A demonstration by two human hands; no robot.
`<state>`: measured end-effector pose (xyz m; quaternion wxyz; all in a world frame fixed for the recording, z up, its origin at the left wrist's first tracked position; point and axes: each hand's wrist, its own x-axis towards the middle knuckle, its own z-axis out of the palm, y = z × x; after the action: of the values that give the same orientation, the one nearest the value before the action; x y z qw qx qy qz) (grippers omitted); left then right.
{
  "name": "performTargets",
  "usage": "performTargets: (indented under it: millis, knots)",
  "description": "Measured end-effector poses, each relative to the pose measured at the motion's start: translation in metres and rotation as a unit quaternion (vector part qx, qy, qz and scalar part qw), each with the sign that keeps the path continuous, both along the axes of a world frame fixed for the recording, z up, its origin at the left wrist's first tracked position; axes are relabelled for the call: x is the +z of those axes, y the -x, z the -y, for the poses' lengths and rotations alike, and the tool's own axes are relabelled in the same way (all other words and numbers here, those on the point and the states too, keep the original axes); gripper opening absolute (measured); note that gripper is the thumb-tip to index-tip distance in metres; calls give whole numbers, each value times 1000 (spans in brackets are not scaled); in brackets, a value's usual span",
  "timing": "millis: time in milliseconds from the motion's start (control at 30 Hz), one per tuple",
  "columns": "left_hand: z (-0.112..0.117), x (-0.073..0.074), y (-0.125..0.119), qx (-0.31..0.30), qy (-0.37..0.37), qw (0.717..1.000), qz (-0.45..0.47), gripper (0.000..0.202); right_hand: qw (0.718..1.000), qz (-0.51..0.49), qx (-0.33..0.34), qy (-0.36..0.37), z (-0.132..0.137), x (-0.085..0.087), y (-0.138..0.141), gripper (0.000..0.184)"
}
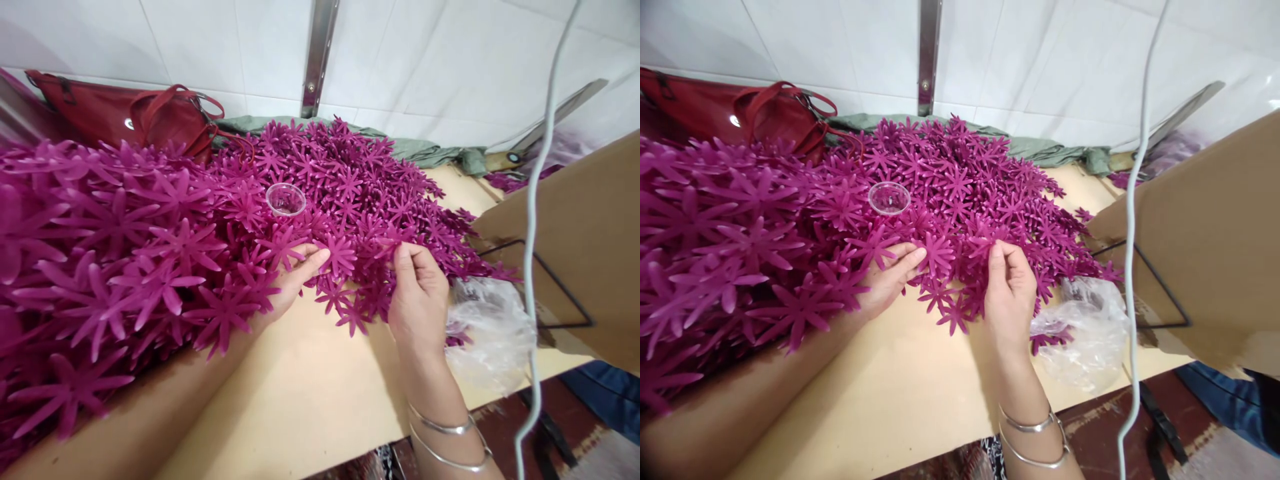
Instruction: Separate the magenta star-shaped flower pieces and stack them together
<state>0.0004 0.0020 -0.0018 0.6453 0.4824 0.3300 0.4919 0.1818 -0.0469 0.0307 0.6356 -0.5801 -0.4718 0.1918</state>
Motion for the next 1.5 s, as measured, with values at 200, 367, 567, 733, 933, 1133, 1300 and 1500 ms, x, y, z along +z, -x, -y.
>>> performTargets:
  millis: [200, 367, 567, 733, 933, 1133, 1300, 1500]
  knots:
    - [-1, -3, -1, 6, -6, 999, 36, 25, 997, 67, 10, 37, 7, 7, 6, 33]
    - [0, -4, 0, 6, -16, 1000, 27, 25, 995, -29, 70, 57, 3, 1, 9, 36]
    - [-1, -1, 0, -5, -12, 1000, 27, 25, 960, -225, 147, 76, -5, 4, 11, 47]
    - [-2, -3, 0, 13, -18, 1000, 9, 24, 963, -209, 143, 92, -7, 1, 10, 45]
    - [-2, -3, 0, 14, -29, 999, 2, 24, 987, -127, 88, 50, -4, -3, 10, 27]
    - [0, 0, 0, 24, -41, 999, -24, 26, 988, 131, 57, -53, 7, 12, 20, 14]
    - [3, 7, 2, 39, -69, 995, -67, 31, 963, 250, 86, -56, 6, 11, 21, 16]
    - [3, 11, 2, 16, -85, 993, -87, 31, 985, 136, 109, -6, 4, 7, 19, 7]
